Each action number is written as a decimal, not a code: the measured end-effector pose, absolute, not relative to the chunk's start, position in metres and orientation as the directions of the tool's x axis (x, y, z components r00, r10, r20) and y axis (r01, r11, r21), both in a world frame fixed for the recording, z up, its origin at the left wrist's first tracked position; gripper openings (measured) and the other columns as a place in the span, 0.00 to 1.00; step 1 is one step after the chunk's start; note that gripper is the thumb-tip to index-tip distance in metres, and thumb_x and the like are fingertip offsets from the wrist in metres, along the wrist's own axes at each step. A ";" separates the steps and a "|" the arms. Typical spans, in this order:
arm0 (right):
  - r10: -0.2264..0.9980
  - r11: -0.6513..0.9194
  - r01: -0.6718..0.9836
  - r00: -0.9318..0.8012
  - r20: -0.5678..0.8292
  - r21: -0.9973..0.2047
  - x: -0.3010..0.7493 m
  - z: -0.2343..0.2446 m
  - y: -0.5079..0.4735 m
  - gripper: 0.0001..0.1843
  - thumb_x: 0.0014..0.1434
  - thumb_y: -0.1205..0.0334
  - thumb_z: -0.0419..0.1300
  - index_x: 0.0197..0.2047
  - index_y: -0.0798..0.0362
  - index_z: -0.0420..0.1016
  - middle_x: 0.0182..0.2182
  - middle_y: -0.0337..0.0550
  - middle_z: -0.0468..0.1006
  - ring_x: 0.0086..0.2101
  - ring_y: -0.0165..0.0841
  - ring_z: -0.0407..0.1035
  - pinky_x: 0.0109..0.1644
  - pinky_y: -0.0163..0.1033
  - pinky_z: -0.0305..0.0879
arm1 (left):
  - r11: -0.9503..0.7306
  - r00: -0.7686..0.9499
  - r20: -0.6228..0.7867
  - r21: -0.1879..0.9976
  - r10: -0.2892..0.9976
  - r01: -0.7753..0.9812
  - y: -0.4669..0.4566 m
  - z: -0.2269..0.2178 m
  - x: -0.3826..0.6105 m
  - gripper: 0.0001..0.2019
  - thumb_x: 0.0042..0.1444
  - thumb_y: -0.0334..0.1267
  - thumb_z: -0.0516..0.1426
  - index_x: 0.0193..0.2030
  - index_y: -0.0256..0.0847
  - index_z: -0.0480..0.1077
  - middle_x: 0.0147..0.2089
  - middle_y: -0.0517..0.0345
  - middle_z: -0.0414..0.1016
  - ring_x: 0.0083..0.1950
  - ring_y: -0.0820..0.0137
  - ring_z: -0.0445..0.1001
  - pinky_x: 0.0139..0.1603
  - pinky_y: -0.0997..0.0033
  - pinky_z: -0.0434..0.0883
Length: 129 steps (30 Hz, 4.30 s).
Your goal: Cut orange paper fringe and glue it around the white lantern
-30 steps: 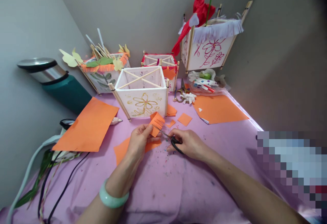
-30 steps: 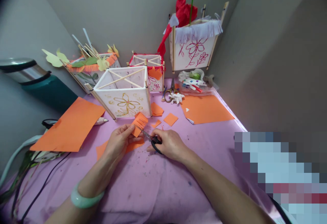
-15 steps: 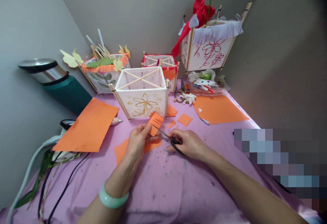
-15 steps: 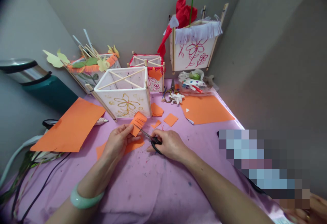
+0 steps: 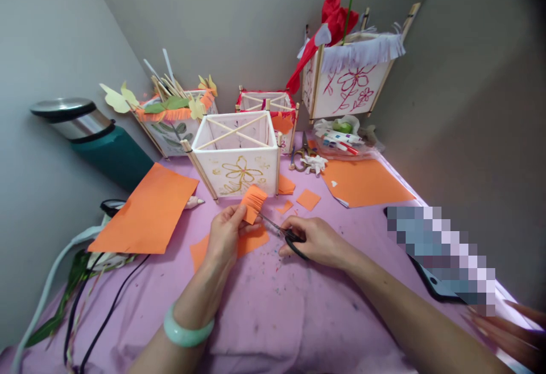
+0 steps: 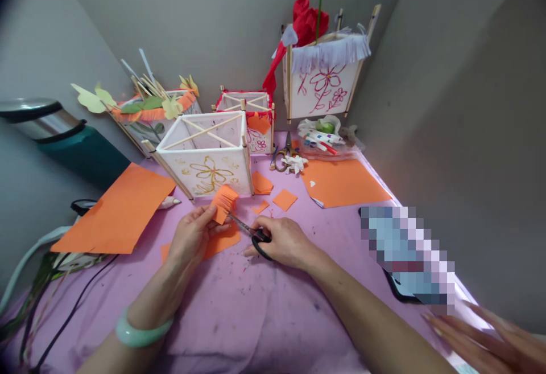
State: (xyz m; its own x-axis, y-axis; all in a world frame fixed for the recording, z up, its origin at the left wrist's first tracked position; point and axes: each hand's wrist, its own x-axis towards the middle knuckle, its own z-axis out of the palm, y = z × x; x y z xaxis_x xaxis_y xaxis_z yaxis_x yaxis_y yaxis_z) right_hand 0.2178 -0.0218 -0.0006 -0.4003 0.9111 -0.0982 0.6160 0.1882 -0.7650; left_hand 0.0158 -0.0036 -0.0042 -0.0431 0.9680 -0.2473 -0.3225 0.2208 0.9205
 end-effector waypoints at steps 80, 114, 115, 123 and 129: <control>0.922 0.194 0.655 -0.376 -0.093 -0.730 0.213 -0.004 -0.021 0.16 0.47 0.51 0.69 0.35 0.50 0.73 0.21 0.31 0.66 0.24 0.26 0.58 0.27 0.30 0.49 | 0.320 0.049 -0.319 0.904 0.946 -0.283 -0.008 -0.002 0.021 0.15 0.43 0.44 0.65 0.29 0.33 0.69 0.26 0.53 0.78 0.26 0.69 0.77 0.30 0.74 0.76; 0.935 0.200 0.655 -0.351 -0.059 -0.729 0.213 -0.008 -0.020 0.15 0.46 0.53 0.69 0.33 0.50 0.73 0.22 0.32 0.69 0.23 0.26 0.59 0.27 0.30 0.49 | 0.325 0.060 -0.321 0.907 0.945 -0.268 -0.009 -0.003 0.020 0.13 0.46 0.42 0.64 0.29 0.34 0.69 0.26 0.52 0.78 0.27 0.68 0.78 0.30 0.74 0.75; 0.935 0.202 0.656 -0.351 -0.057 -0.727 0.213 -0.008 -0.020 0.15 0.46 0.53 0.69 0.33 0.50 0.73 0.22 0.32 0.68 0.23 0.26 0.59 0.27 0.30 0.49 | 0.324 0.059 -0.320 0.907 0.946 -0.268 -0.009 -0.003 0.020 0.13 0.46 0.42 0.64 0.29 0.34 0.69 0.25 0.53 0.78 0.27 0.69 0.78 0.30 0.74 0.75; 0.932 0.182 0.646 -0.354 -0.080 -0.742 0.213 -0.006 -0.021 0.15 0.46 0.52 0.69 0.34 0.50 0.73 0.21 0.31 0.67 0.23 0.26 0.59 0.27 0.30 0.49 | 0.298 0.022 -0.304 0.914 0.952 -0.274 -0.007 -0.003 0.018 0.14 0.46 0.42 0.64 0.32 0.33 0.70 0.27 0.51 0.78 0.29 0.68 0.78 0.30 0.74 0.75; 0.918 0.164 0.618 -0.381 -0.110 -0.769 0.216 -0.003 -0.021 0.17 0.46 0.49 0.68 0.34 0.50 0.73 0.22 0.31 0.67 0.24 0.26 0.59 0.27 0.30 0.50 | 0.226 -0.066 -0.261 0.917 0.963 -0.328 -0.002 -0.002 0.011 0.15 0.45 0.43 0.65 0.32 0.34 0.69 0.28 0.52 0.79 0.32 0.65 0.79 0.31 0.73 0.75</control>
State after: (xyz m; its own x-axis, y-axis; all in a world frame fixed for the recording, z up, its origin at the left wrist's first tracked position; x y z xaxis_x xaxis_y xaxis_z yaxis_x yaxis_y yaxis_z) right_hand 0.2162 -0.0209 -0.0031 -0.3815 0.9178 -0.1103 0.6176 0.1643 -0.7691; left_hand 0.0108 -0.0023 -0.0020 -0.0660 0.9631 -0.2611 -0.3278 0.2262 0.9173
